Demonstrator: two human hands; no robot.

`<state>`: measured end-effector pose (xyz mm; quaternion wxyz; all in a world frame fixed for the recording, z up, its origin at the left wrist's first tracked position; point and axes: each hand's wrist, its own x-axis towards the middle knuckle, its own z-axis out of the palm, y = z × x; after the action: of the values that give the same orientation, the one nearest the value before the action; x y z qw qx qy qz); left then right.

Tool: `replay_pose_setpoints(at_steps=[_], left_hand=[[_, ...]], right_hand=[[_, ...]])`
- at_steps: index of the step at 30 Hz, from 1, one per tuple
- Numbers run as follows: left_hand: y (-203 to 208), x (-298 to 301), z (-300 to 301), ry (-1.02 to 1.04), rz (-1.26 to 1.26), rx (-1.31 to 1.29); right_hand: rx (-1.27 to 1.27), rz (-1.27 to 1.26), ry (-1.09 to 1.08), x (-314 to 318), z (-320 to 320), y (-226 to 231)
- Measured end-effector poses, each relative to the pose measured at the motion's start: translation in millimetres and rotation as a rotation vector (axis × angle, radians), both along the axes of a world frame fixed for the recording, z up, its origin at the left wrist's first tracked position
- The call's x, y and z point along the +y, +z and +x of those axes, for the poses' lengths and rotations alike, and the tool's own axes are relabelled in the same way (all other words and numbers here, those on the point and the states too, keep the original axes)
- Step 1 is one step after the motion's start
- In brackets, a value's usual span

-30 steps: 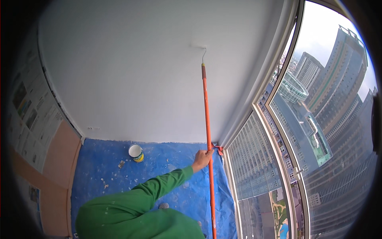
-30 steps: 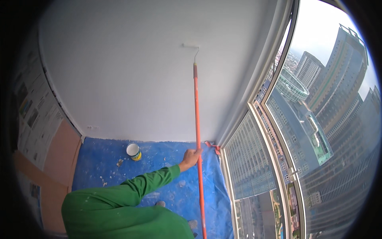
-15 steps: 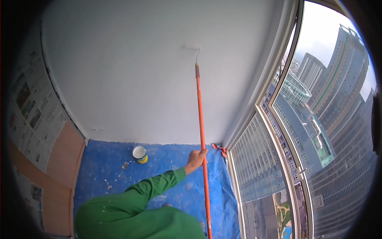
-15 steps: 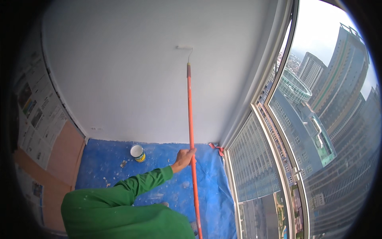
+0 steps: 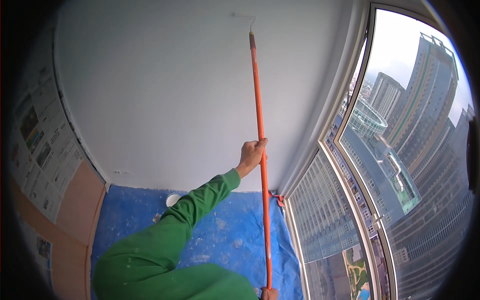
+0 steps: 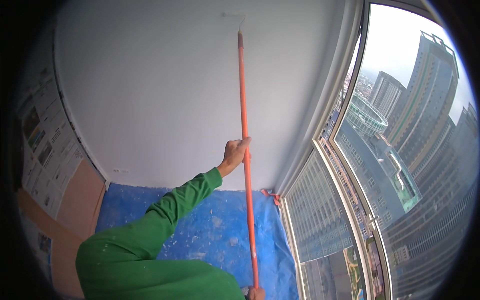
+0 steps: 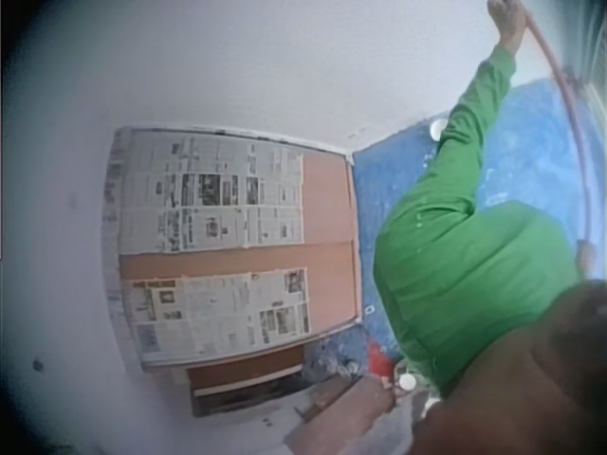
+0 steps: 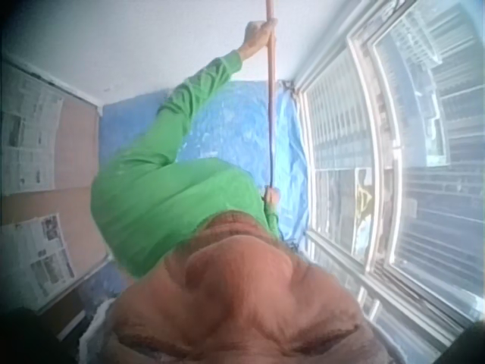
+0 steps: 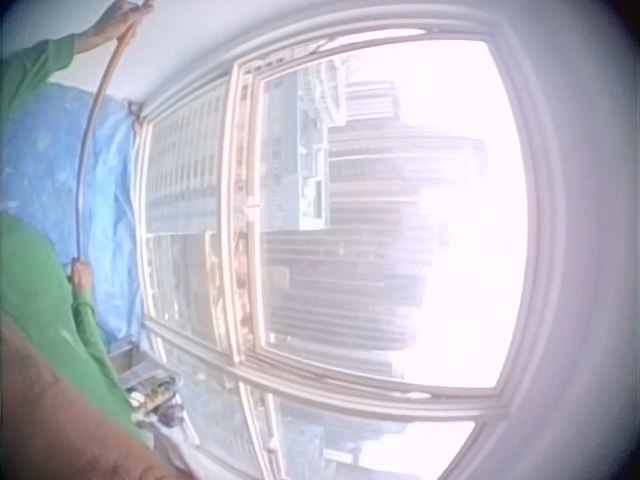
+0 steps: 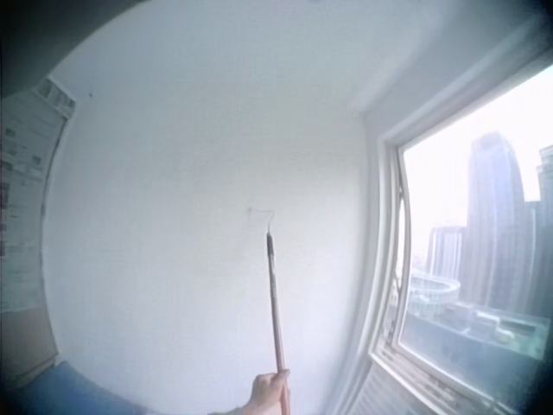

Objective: The person paints a white ceiling using a paint roller attached to a long orange extension pole. They repeatedly dip the roller into a paint bucket on the floor and apply paint in long strokes. The person briefly touches their face with their left hand before resuming the painting task.

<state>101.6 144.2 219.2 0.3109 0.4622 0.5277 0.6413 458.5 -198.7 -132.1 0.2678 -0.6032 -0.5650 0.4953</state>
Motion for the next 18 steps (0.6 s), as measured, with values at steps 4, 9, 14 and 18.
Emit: replay_pose_setpoints(at_steps=[4, 9, 14, 18], left_hand=[[12.6, 9.1, -10.4, -0.002, 0.025, 0.076], [-51.0, -17.6, 0.2, -0.025, -0.092, 0.107], [-153.4, -64.1, 22.5, -0.043, -0.285, 0.032], [-198.8, -91.6, 39.6, -0.031, -0.406, 0.064]], right_hand=[[-0.026, -0.036, -0.056, 16.0, -13.3, 22.0], [-0.143, -0.042, -0.032, -14.8, 19.4, -1.2], [-0.286, -0.09, -0.032, -59.5, 55.4, -25.7], [-0.366, -0.123, -0.044, -94.7, 79.5, -43.7]])
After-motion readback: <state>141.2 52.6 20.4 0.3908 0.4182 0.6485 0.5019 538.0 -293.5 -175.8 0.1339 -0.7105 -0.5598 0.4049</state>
